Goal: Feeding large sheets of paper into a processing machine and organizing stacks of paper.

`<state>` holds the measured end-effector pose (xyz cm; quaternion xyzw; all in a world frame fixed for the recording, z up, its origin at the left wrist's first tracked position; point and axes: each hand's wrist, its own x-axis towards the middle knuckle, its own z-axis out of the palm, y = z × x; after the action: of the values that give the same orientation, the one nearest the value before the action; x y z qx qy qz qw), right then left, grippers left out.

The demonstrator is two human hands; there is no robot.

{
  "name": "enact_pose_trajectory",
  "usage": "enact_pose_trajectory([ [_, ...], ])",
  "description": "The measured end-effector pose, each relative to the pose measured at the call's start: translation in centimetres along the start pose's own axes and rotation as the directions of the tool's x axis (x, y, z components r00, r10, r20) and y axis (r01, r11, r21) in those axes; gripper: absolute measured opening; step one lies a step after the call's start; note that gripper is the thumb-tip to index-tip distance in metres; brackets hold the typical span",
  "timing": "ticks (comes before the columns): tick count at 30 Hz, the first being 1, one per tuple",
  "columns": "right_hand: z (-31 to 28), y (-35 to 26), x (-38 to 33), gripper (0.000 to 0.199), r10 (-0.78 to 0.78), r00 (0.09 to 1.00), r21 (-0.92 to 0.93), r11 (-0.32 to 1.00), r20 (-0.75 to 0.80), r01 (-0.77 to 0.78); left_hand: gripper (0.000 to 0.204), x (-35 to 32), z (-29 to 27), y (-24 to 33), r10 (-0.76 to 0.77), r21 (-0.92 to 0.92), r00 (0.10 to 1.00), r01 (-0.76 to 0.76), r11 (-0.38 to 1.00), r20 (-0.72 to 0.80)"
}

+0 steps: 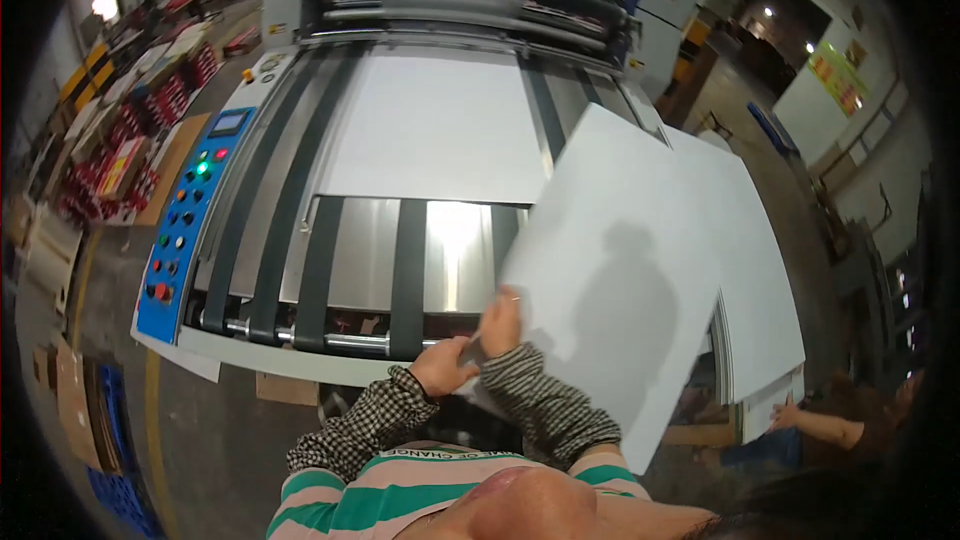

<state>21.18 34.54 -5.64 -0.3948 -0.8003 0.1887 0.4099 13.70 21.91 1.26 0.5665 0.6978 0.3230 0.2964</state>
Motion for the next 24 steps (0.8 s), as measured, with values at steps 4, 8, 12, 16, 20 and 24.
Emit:
enact_pose_trajectory([
  [4, 0.7, -5.6, -0.2, 0.015, -0.155, 0.955, 0.408, 0.912, 0.253, 0.04, 0.027, -2.9, -2.8, -6.1, -0.245, -0.251, 0.957, 0.202, 0.947, -0.155],
  [8, 0.2, 0.3, 3.7, 0.016, 0.011, 0.979, -0.055, 0.999, 0.202, 0.0, 0.022, -7.1, -7.5, -10.1, -0.436, -0.541, 0.851, 0.228, 0.809, -0.294],
  [12, -1.6, 2.2, 4.6, 0.035, 0.158, 0.934, -0.446, 0.895, 0.322, 0.002, 0.019, -10.0, -10.1, -11.0, -0.612, -0.723, 0.741, 0.258, 0.641, -0.278],
  [16, -3.0, 1.0, 3.2, 0.047, 0.232, 0.857, -0.491, 0.871, 0.46, 0.028, 0.023, -12.0, -10.0, -11.0, -0.629, -0.722, 0.742, 0.302, 0.623, -0.231],
  [20, -5.2, 0.1, -0.9, 0.045, 0.216, 0.872, -0.44, 0.898, 0.439, -0.001, 0.024, -16.0, -9.4, -11.0, -0.64, -0.797, 0.765, 0.342, 0.498, -0.072],
  [24, -7.0, -1.0, -4.0, 0.045, 0.243, 0.871, -0.446, 0.895, 0.428, -0.031, 0.024, -19.2, -9.1, -9.7, -0.667, -0.85, 0.745, 0.354, 0.39, 0.004],
])
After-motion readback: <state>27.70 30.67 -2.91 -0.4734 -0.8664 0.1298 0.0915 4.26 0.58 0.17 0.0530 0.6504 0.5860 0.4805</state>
